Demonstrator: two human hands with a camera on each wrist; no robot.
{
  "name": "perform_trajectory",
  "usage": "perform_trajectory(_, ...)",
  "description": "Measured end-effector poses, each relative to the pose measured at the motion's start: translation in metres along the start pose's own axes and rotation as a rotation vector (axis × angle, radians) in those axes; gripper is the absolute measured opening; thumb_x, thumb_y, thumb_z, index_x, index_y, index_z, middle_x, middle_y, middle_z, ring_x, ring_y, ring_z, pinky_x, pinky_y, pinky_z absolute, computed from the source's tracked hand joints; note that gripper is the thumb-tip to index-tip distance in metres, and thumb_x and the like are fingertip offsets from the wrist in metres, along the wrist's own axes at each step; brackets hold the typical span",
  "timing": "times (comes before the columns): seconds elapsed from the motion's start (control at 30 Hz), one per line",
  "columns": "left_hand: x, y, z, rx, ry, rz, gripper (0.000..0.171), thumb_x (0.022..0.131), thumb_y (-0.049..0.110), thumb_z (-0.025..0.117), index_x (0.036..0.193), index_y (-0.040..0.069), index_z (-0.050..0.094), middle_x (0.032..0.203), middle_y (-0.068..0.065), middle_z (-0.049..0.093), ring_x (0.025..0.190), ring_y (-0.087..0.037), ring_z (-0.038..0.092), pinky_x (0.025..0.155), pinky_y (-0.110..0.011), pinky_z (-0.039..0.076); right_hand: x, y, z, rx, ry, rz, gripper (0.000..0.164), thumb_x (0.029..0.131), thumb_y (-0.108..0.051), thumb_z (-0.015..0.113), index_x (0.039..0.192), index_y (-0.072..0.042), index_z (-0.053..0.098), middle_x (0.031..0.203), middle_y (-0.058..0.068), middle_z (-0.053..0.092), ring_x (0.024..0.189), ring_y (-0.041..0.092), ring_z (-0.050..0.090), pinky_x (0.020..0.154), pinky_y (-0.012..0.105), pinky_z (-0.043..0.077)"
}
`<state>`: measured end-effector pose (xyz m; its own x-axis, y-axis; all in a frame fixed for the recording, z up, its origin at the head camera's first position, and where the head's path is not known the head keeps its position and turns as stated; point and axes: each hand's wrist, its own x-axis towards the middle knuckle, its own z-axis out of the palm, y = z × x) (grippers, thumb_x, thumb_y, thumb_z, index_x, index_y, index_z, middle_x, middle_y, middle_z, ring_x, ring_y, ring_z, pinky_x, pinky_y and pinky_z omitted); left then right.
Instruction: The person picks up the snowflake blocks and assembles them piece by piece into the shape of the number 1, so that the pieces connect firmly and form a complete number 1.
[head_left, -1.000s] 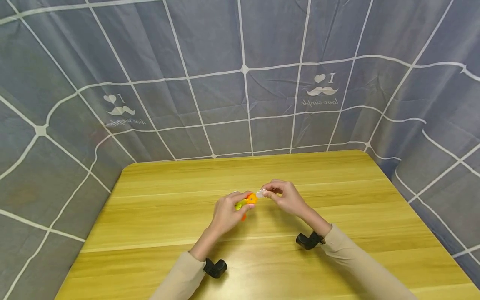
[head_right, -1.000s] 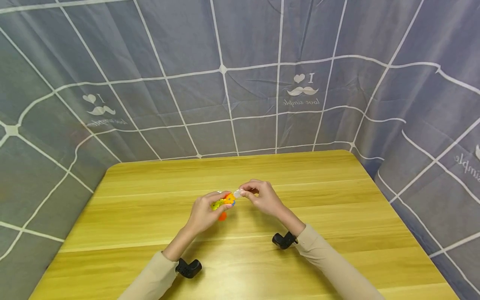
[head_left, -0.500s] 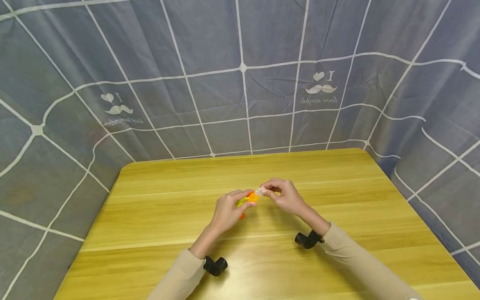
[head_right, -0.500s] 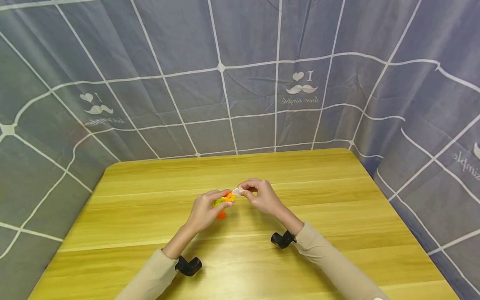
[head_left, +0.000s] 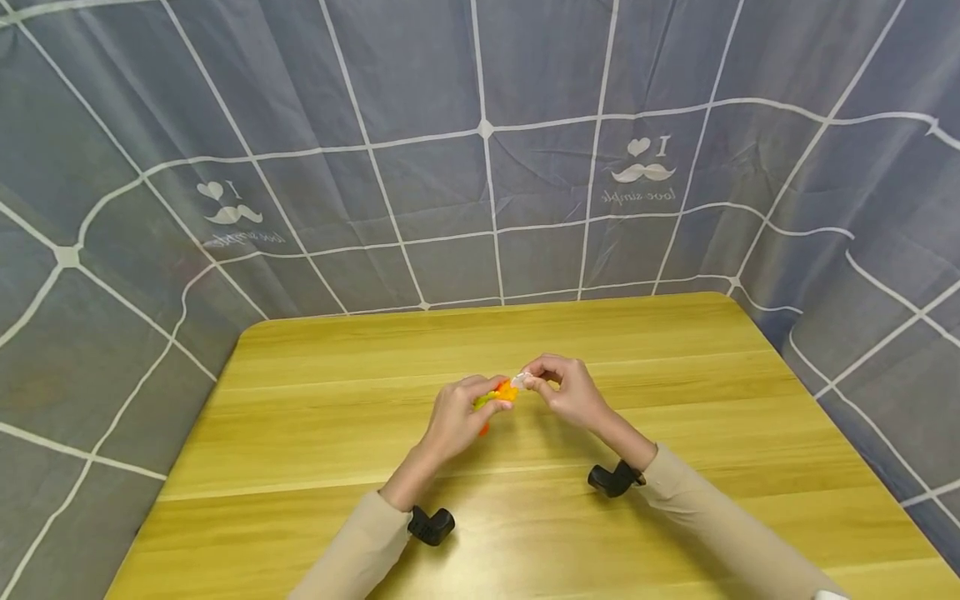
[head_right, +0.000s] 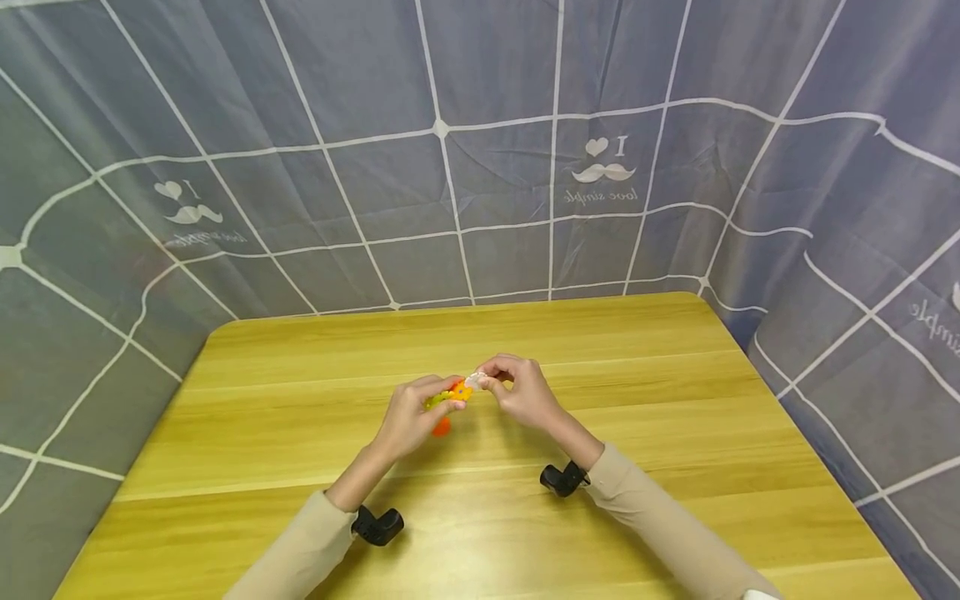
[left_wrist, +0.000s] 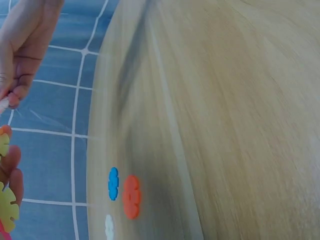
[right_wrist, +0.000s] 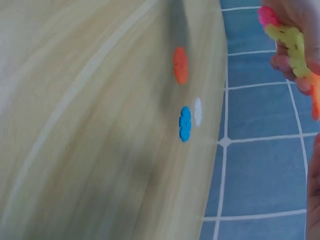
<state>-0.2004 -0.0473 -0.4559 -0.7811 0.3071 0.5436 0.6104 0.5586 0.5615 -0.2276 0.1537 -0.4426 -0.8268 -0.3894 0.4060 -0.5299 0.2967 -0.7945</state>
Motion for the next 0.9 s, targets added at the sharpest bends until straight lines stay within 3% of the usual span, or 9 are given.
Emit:
perform_trajectory(0.17, 0.002, 0.0, 0.0, -0.039, -0.011, -0.002, 0.039, 0.076, 0.021, 0.077, 0.11, 0.003, 0.072, 0.093, -0.01, 0.074, 0.074, -0.014, 0.066, 0.062, -0.018, 0.048, -0.002, 0.0, 0.002, 0.034, 0.021, 0.008, 0.006, 0.088, 0.001, 0.065, 0.09, 0.006, 0.068, 0.087, 0.017, 0.068, 0.077, 0.017, 0.066, 0.075, 0.024, 0.057)
perform_trajectory(0.33, 0.005, 0.0, -0.003, -0.026, -0.002, 0.007, 0.039, 0.076, 0.021, 0.077, 0.111, 0.002, 0.072, 0.093, -0.01, 0.074, 0.076, -0.015, 0.067, 0.063, -0.02, 0.049, 0.002, -0.002, -0.001, 0.024, 0.0, -0.031, 0.008, 0.089, -0.001, 0.064, 0.09, 0.005, 0.069, 0.087, 0.016, 0.069, 0.078, 0.012, 0.065, 0.076, 0.026, 0.057)
perform_trajectory(0.53, 0.006, -0.001, -0.011, -0.031, -0.019, -0.06, 0.04, 0.08, 0.024, 0.075, 0.114, 0.005, 0.071, 0.099, -0.01, 0.074, 0.085, -0.019, 0.069, 0.069, -0.026, 0.053, 0.009, -0.004, -0.003, 0.009, -0.01, -0.025, 0.009, 0.088, -0.002, 0.066, 0.093, 0.005, 0.07, 0.09, 0.016, 0.07, 0.077, 0.009, 0.067, 0.072, 0.022, 0.057)
perform_trajectory(0.73, 0.006, -0.003, -0.022, 0.002, -0.02, -0.105, 0.038, 0.079, 0.027, 0.077, 0.114, 0.012, 0.072, 0.107, -0.009, 0.073, 0.079, -0.018, 0.068, 0.06, -0.022, 0.045, 0.011, -0.003, 0.001, 0.012, 0.004, 0.065, 0.013, 0.087, -0.007, 0.069, 0.096, 0.002, 0.071, 0.095, 0.017, 0.072, 0.077, 0.016, 0.068, 0.066, 0.022, 0.055)
perform_trajectory(0.9, 0.004, -0.005, -0.028, 0.037, -0.023, -0.116, 0.038, 0.078, 0.028, 0.079, 0.112, 0.014, 0.073, 0.107, -0.006, 0.073, 0.094, -0.02, 0.071, 0.072, -0.029, 0.054, 0.013, -0.001, 0.004, -0.014, -0.001, 0.055, 0.014, 0.088, -0.009, 0.069, 0.097, 0.0, 0.073, 0.098, 0.015, 0.072, 0.087, 0.022, 0.066, 0.074, 0.029, 0.057)
